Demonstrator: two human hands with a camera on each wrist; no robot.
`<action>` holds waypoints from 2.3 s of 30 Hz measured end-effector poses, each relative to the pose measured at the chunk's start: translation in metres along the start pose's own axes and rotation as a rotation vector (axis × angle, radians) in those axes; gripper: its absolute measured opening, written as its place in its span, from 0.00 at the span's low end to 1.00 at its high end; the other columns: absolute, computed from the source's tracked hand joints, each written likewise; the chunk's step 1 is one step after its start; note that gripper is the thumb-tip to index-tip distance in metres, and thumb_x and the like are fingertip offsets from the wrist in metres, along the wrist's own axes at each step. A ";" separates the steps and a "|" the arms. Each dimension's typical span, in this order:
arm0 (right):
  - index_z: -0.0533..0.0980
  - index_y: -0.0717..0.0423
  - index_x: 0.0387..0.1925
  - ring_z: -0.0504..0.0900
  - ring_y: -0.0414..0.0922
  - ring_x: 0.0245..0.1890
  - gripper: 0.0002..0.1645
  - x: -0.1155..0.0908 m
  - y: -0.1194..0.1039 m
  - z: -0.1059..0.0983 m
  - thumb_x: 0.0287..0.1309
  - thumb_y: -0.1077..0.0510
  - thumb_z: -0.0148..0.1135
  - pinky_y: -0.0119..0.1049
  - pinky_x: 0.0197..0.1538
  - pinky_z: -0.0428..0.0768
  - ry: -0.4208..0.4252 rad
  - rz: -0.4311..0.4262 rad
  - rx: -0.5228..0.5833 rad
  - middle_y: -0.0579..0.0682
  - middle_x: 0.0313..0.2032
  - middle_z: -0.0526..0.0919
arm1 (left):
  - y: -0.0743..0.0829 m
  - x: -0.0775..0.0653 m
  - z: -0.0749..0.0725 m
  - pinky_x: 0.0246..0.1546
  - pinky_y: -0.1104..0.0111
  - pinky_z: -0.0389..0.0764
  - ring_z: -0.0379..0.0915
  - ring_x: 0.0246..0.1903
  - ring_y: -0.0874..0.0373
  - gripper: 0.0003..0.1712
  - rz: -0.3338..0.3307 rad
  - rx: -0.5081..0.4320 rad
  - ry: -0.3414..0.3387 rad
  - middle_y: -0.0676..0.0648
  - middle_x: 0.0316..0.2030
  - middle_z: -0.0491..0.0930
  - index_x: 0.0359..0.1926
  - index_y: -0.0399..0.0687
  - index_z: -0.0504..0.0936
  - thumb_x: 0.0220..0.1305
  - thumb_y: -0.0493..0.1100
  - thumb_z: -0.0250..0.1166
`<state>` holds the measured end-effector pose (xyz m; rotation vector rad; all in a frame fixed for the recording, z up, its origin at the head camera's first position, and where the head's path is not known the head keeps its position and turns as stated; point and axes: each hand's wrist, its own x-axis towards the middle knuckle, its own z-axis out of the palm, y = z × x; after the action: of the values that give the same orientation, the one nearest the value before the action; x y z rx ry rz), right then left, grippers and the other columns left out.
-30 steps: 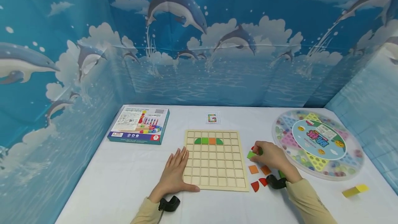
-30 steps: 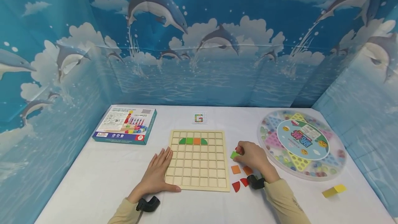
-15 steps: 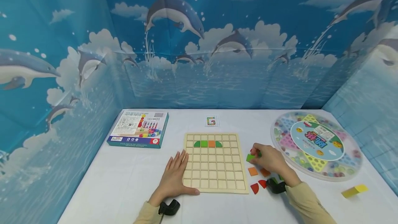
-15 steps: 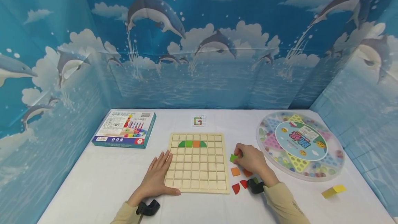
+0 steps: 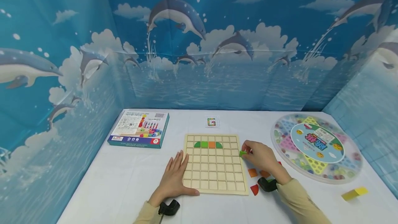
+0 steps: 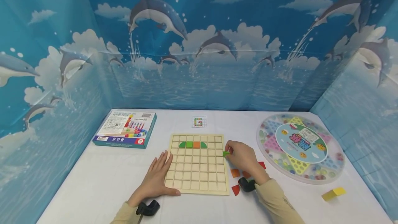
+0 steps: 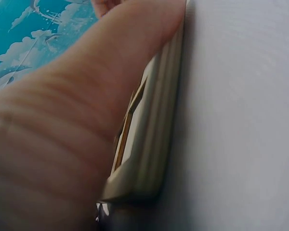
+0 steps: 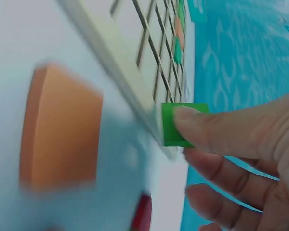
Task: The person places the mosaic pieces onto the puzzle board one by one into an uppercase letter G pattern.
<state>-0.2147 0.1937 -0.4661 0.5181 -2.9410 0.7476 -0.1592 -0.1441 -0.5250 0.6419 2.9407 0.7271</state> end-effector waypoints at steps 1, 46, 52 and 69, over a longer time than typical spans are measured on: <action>0.75 0.49 0.30 0.65 0.39 0.18 0.09 0.003 -0.003 0.004 0.50 0.60 0.70 0.35 0.22 0.65 0.002 -0.007 0.003 0.40 0.22 0.71 | 0.000 0.000 0.000 0.67 0.54 0.32 0.27 0.72 0.50 0.76 0.001 0.003 0.000 0.40 0.73 0.36 0.74 0.41 0.45 0.34 0.79 0.66; 0.78 0.48 0.30 0.71 0.35 0.19 0.05 0.076 -0.095 0.085 0.54 0.57 0.69 0.33 0.24 0.71 -0.032 -0.134 0.159 0.37 0.23 0.76 | 0.000 0.000 0.003 0.68 0.54 0.35 0.32 0.71 0.47 0.75 0.021 0.073 0.063 0.40 0.73 0.40 0.73 0.40 0.48 0.34 0.81 0.64; 0.79 0.47 0.28 0.72 0.36 0.22 0.05 0.076 -0.095 0.084 0.54 0.57 0.70 0.34 0.26 0.72 -0.033 -0.146 0.147 0.38 0.24 0.76 | 0.001 0.000 0.002 0.68 0.53 0.35 0.32 0.71 0.47 0.75 0.015 0.071 0.052 0.40 0.73 0.40 0.73 0.40 0.47 0.34 0.82 0.63; 0.84 0.50 0.25 0.74 0.39 0.27 0.03 0.075 -0.097 0.084 0.53 0.58 0.70 0.35 0.30 0.74 0.009 -0.163 0.110 0.41 0.26 0.77 | 0.001 -0.003 0.003 0.67 0.50 0.37 0.33 0.71 0.45 0.74 0.019 0.051 0.062 0.38 0.73 0.42 0.73 0.38 0.50 0.34 0.80 0.65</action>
<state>-0.2512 0.0511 -0.4857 0.7504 -2.8173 0.8915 -0.1557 -0.1431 -0.5268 0.6634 3.0231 0.6878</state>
